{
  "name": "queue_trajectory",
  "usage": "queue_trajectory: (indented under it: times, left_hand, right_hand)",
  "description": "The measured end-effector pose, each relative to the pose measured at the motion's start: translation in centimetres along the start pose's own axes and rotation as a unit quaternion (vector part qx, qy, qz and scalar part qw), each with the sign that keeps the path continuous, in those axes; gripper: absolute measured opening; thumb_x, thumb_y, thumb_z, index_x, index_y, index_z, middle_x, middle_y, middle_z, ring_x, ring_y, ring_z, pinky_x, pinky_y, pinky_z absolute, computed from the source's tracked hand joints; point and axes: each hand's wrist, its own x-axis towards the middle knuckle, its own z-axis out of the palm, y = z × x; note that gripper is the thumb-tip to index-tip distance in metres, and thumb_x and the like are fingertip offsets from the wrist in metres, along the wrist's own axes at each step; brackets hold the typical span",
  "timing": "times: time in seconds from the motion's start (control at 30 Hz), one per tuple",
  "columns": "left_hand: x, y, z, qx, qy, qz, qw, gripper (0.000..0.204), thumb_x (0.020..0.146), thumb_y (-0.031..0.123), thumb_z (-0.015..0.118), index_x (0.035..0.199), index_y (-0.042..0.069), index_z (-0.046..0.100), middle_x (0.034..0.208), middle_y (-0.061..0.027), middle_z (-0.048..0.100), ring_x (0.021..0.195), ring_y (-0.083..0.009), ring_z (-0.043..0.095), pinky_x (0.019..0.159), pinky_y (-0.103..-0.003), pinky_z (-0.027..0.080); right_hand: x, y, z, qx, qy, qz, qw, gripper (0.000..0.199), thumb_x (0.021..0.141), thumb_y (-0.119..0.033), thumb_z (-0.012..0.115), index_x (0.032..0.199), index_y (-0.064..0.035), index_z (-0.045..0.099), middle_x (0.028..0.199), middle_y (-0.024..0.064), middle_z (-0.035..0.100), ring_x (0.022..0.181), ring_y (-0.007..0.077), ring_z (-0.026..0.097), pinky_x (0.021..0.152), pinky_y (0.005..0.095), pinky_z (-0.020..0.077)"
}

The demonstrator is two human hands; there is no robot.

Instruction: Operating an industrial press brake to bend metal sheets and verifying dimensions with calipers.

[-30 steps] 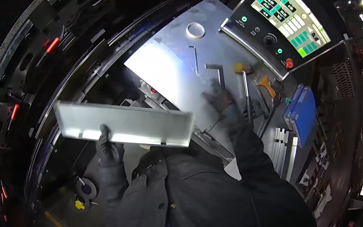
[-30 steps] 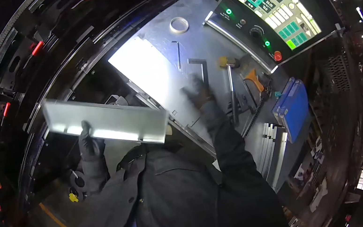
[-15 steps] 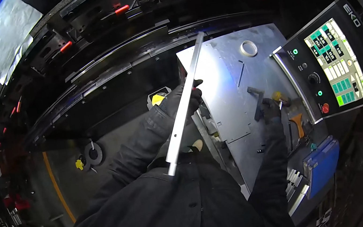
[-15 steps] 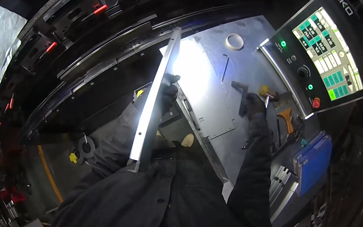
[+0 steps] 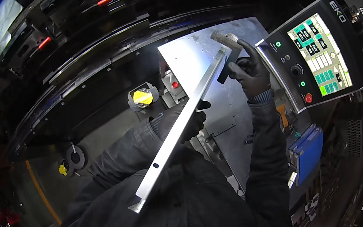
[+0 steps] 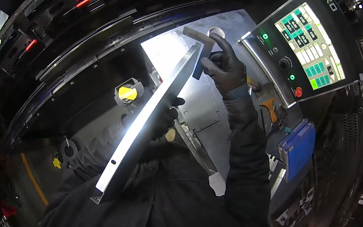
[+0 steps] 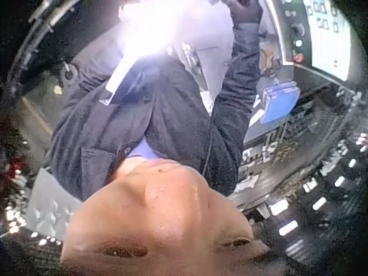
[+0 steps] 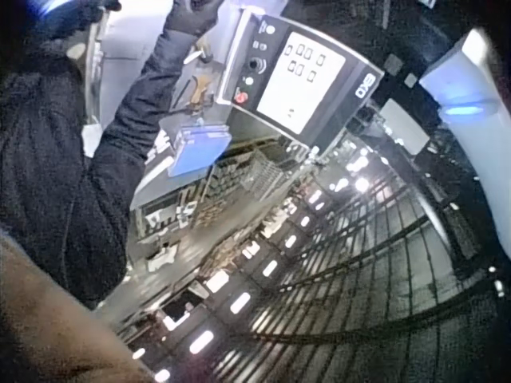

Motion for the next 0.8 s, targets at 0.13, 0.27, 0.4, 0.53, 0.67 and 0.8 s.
queue_trajectory:
  times: [0.13, 0.27, 0.4, 0.53, 0.67, 0.8]
  left_hand:
    - [-0.1, -0.3, 0.3, -0.002, -0.026, -0.003, 1.000, 0.033, 0.090, 0.024, 0.043, 0.119, 0.009, 0.039, 0.083, -0.0103, 0.052, 0.063, -0.0162, 0.053, 0.041, -0.028, 0.045]
    - [0.4, 0.0, 0.0, -0.002, -0.042, -0.031, 0.999, 0.032, 0.090, 0.028, 0.043, 0.115, 0.007, 0.041, 0.081, -0.0100, 0.054, 0.062, -0.0171, 0.054, 0.042, -0.028, 0.046]
    - [0.5, -0.2, 0.2, -0.002, -0.030, -0.040, 0.999, 0.035, 0.090, 0.033, 0.044, 0.111, 0.006, 0.044, 0.081, -0.0098, 0.056, 0.062, -0.0177, 0.056, 0.044, -0.027, 0.046]
    - [0.4, -0.5, 0.9, -0.018, -0.009, -0.044, 0.999, 0.039, 0.089, 0.038, 0.045, 0.108, 0.004, 0.045, 0.081, -0.0098, 0.057, 0.063, -0.0178, 0.057, 0.046, -0.028, 0.047]
    - [0.4, -0.7, 1.4, -0.055, 0.001, -0.045, 0.997, 0.042, 0.088, 0.041, 0.046, 0.106, 0.003, 0.047, 0.081, -0.0101, 0.057, 0.063, -0.0174, 0.057, 0.048, -0.028, 0.048]
    - [0.5, -0.9, 1.3, -0.034, -0.010, -0.041, 0.999, 0.039, 0.088, 0.039, 0.045, 0.104, 0.003, 0.049, 0.081, -0.0100, 0.058, 0.065, -0.0183, 0.058, 0.051, -0.028, 0.048]
  right_hand:
    - [0.3, 0.2, 0.9, 0.020, -0.042, 0.028, 0.999, 0.059, 0.073, -0.001, 0.062, 0.127, -0.0138, 0.040, 0.068, 0.0058, 0.055, 0.054, 0.0102, 0.050, 0.049, 0.0189, 0.0379]
    - [-0.1, -0.1, 1.2, -0.024, -0.040, 0.025, 0.999, 0.059, 0.073, -0.001, 0.062, 0.127, -0.0140, 0.041, 0.066, 0.0052, 0.055, 0.054, 0.0101, 0.049, 0.049, 0.0191, 0.0381]
    - [0.0, 0.2, 1.2, -0.025, -0.047, 0.029, 0.998, 0.059, 0.073, -0.001, 0.062, 0.127, -0.0142, 0.041, 0.066, 0.0056, 0.055, 0.053, 0.0102, 0.049, 0.049, 0.0192, 0.0384]
    - [0.2, 0.7, 1.0, -0.010, -0.055, 0.035, 0.998, 0.059, 0.073, -0.001, 0.062, 0.127, -0.0144, 0.041, 0.067, 0.0064, 0.055, 0.054, 0.0103, 0.049, 0.049, 0.0194, 0.0387]
    - [0.3, 0.9, 0.7, -0.003, -0.062, 0.032, 0.998, 0.060, 0.073, -0.001, 0.062, 0.127, -0.0144, 0.040, 0.068, 0.0073, 0.055, 0.054, 0.0105, 0.049, 0.049, 0.0196, 0.0389]
    - [0.4, 1.0, 0.6, 0.004, -0.090, 0.035, 0.995, 0.060, 0.073, -0.001, 0.062, 0.128, -0.0137, 0.040, 0.069, 0.0080, 0.054, 0.055, 0.0111, 0.050, 0.050, 0.0193, 0.0397]
